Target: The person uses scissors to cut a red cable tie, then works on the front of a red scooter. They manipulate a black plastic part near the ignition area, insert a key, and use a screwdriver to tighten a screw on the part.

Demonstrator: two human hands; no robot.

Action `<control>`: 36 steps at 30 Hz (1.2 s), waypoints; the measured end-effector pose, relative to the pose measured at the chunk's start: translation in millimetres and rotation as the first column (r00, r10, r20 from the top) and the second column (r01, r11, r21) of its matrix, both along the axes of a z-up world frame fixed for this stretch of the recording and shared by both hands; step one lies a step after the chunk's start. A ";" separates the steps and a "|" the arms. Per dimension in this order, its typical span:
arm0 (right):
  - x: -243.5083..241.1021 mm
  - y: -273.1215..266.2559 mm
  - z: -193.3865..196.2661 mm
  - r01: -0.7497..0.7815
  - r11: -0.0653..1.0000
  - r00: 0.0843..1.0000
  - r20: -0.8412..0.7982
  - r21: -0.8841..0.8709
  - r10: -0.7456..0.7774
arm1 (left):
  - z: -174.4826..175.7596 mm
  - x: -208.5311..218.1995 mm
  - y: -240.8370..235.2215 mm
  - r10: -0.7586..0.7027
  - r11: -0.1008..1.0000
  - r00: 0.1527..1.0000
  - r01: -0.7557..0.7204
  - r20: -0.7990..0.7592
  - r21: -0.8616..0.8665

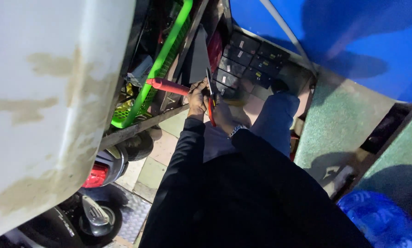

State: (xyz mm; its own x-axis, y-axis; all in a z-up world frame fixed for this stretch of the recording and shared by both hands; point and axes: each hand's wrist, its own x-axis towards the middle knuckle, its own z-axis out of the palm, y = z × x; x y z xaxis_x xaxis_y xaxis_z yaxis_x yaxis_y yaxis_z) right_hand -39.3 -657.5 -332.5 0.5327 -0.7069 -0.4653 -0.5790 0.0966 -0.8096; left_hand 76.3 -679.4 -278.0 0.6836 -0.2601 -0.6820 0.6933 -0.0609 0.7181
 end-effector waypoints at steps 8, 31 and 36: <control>20.2 -6.0 50.9 0.002 1.000 0.981 -0.195 0.007 -0.001 | 67.0 -20.8 -11.0 0.018 0.996 0.999 -0.022 -0.046 -0.090; -69.3 -127.4 105.1 -0.287 0.885 0.942 -0.062 0.366 0.331 | -57.0 -8.3 -1.9 0.207 0.954 0.970 -0.228 -0.124 -0.192; -29.3 -174.6 123.4 -0.555 0.755 0.807 0.007 0.351 0.590 | -78.0 -21.1 -10.6 0.371 0.918 0.929 -0.365 0.014 -0.154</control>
